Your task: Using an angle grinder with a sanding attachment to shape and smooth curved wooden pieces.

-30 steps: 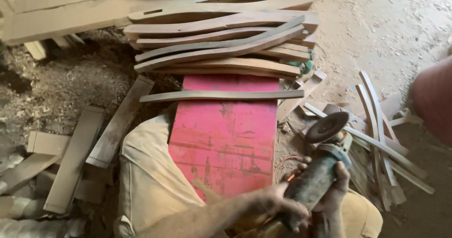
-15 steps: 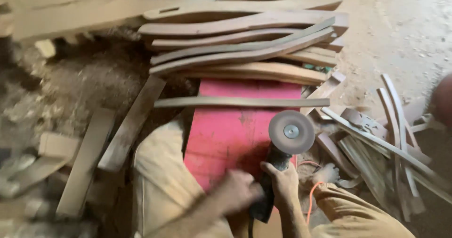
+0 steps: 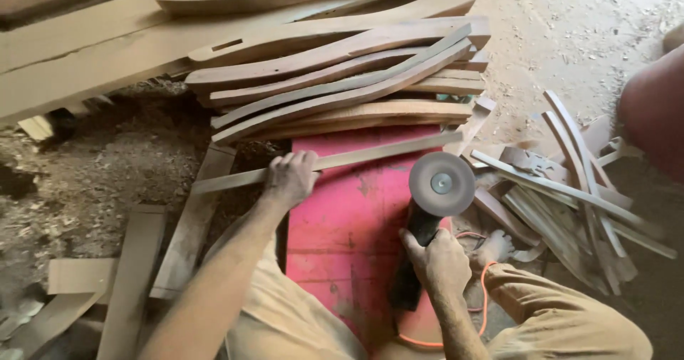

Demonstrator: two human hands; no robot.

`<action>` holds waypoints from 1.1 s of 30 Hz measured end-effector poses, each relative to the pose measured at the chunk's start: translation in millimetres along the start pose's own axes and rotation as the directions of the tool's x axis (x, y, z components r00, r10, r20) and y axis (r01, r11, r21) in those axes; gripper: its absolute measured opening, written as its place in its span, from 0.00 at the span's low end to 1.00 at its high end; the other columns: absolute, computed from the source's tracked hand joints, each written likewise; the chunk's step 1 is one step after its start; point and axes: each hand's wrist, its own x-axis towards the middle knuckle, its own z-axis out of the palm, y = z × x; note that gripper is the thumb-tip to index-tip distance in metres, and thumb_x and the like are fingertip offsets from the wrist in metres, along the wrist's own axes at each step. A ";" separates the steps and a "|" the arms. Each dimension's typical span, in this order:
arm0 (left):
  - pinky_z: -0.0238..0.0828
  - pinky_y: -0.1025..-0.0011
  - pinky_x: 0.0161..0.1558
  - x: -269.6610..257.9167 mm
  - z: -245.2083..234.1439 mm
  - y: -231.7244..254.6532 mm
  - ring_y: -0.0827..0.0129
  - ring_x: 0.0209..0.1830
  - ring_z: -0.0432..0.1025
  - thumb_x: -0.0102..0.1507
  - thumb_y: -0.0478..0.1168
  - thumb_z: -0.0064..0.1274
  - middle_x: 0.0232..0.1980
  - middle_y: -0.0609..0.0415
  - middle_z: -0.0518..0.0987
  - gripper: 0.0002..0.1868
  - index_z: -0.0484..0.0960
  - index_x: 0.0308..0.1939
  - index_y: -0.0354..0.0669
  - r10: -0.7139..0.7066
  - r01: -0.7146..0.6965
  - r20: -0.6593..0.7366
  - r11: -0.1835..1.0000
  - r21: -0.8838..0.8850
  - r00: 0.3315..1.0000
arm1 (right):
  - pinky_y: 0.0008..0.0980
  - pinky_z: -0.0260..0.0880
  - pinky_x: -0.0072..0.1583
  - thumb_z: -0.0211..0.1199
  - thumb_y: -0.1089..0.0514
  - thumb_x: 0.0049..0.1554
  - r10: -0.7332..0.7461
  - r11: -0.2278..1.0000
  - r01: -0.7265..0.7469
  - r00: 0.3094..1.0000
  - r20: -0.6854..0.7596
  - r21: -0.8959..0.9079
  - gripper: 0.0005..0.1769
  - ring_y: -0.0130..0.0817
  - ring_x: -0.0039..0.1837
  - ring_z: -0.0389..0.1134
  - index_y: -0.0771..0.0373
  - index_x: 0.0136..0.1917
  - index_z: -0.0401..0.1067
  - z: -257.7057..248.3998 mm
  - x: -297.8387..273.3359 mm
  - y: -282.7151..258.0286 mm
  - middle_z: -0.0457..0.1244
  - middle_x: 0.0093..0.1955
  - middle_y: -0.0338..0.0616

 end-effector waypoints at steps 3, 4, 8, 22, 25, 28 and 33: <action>0.73 0.56 0.40 -37.8 -52.2 7.5 0.58 0.38 0.77 0.64 0.50 0.60 0.40 0.50 0.81 0.16 0.77 0.46 0.45 -0.065 0.063 -0.062 0.997 -0.040 0.996 | 0.56 0.70 0.56 0.64 0.23 0.49 -0.067 0.989 0.082 0.990 -0.125 0.122 0.41 0.61 0.56 0.71 0.66 0.50 0.74 10.9 -9.6 4.7 0.69 0.52 0.58; 0.73 0.55 0.39 -51.7 -71.0 12.8 0.56 0.38 0.77 0.62 0.52 0.62 0.39 0.49 0.81 0.18 0.78 0.44 0.44 -0.088 0.073 -0.187 0.994 -0.086 0.978 | 0.57 0.70 0.57 0.63 0.25 0.50 -0.076 0.984 0.095 0.989 -0.130 0.148 0.40 0.61 0.56 0.71 0.64 0.53 0.73 12.3 -10.9 5.4 0.69 0.53 0.59; 0.74 0.61 0.39 -106.0 -126.8 31.7 0.58 0.38 0.77 0.64 0.56 0.61 0.39 0.48 0.82 0.21 0.83 0.48 0.42 -0.304 0.217 -0.204 0.907 -0.360 0.931 | 0.56 0.69 0.57 0.65 0.28 0.50 -0.174 0.970 0.196 0.973 -0.151 0.147 0.40 0.61 0.57 0.70 0.63 0.60 0.69 29.5 -15.2 22.4 0.68 0.54 0.61; 0.74 0.65 0.50 -164.8 -194.0 158.7 0.61 0.49 0.80 0.64 0.52 0.53 0.48 0.46 0.85 0.26 0.79 0.62 0.44 -0.332 0.386 0.212 0.648 -0.657 0.919 | 0.70 0.37 0.76 0.60 0.54 0.58 -0.850 0.363 0.891 0.196 -0.489 -0.273 0.33 0.46 0.81 0.51 0.64 0.74 0.61 -23.1 -123.9 -24.0 0.53 0.79 0.51; 0.74 0.64 0.51 -166.8 -203.1 175.0 0.59 0.51 0.80 0.64 0.49 0.54 0.50 0.45 0.84 0.24 0.79 0.60 0.42 -0.250 0.337 0.226 0.669 -0.663 0.941 | 0.72 0.35 0.77 0.59 0.55 0.59 -0.882 0.336 0.856 0.140 -0.449 -0.392 0.33 0.43 0.82 0.50 0.61 0.77 0.62 -21.5 -105.4 -20.4 0.53 0.81 0.48; 0.75 0.63 0.50 -171.7 -203.6 177.6 0.56 0.50 0.80 0.62 0.46 0.55 0.49 0.45 0.84 0.22 0.80 0.58 0.41 -0.228 0.314 0.217 0.690 -0.652 0.949 | 0.74 0.33 0.77 0.58 0.52 0.62 -0.867 0.414 0.788 0.189 -0.460 -0.456 0.32 0.43 0.83 0.50 0.61 0.77 0.62 -38.3 -80.6 1.5 0.53 0.81 0.48; 0.76 0.61 0.46 -183.2 -198.8 173.6 0.53 0.48 0.79 0.61 0.45 0.59 0.48 0.45 0.83 0.21 0.81 0.56 0.41 -0.155 0.204 0.133 0.784 -0.586 0.979 | 0.73 0.29 0.78 0.61 0.47 0.62 -0.784 0.598 0.650 0.351 -0.513 -0.469 0.36 0.44 0.85 0.49 0.61 0.79 0.62 -65.5 -38.4 53.0 0.53 0.83 0.50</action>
